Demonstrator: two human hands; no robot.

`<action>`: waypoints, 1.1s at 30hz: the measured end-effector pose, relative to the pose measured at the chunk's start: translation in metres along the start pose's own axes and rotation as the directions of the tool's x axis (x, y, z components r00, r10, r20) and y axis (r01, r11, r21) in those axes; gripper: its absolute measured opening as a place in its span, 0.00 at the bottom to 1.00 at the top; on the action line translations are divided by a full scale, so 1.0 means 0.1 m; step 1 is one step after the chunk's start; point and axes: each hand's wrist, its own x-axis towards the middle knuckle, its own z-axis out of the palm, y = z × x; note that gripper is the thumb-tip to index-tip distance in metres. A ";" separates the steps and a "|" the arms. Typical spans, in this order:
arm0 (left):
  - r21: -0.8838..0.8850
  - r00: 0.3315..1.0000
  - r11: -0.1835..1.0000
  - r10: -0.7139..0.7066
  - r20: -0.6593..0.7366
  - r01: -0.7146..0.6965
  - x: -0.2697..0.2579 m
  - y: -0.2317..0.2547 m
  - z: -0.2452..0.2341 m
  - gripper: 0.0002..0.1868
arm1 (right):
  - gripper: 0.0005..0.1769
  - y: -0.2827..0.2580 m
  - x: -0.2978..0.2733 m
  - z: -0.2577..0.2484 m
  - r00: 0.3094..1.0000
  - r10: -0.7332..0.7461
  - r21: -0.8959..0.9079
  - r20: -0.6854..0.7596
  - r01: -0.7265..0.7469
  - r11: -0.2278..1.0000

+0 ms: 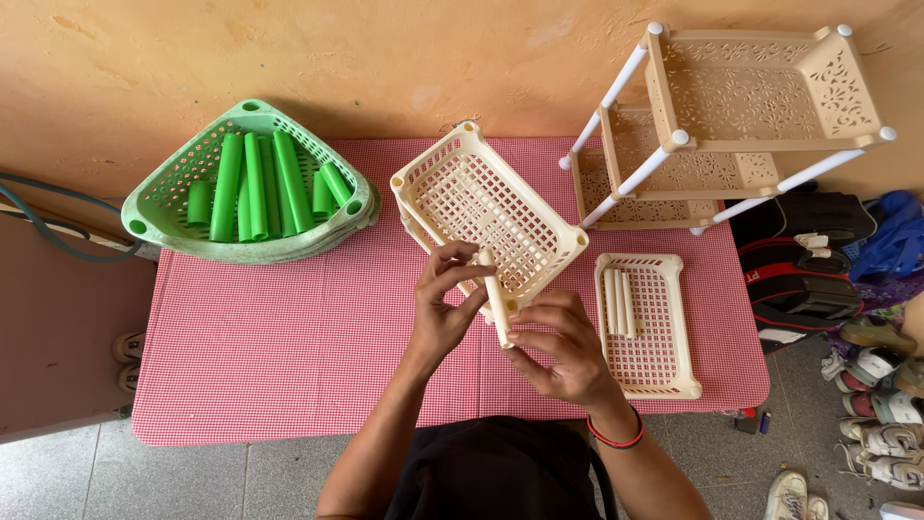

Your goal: The person assembles a small plastic shelving unit by inserting white cylindrical legs into the corner sockets of beige perforated trays. They repeatedly attach and detach legs to test fit, then stack trays to form a two-tier structure on a red-and-white checkered table.

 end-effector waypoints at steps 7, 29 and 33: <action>-0.080 0.977 0.985 -0.137 0.163 0.151 -0.01 -0.07 0.00 0.18 | 0.20 0.12 -0.31 0.08 0.987 -0.131 -0.200 0.091 0.147 0.969; -0.291 0.979 0.954 -0.009 0.202 0.069 -0.08 0.21 0.05 0.07 | 0.16 0.19 -0.31 -0.04 0.996 0.059 -0.130 -0.063 -0.067 0.989; -0.176 0.977 0.982 0.104 0.189 -0.071 -0.08 0.26 0.04 0.09 | 0.18 0.13 -0.24 -0.03 0.989 0.081 -0.068 -0.123 -0.090 0.994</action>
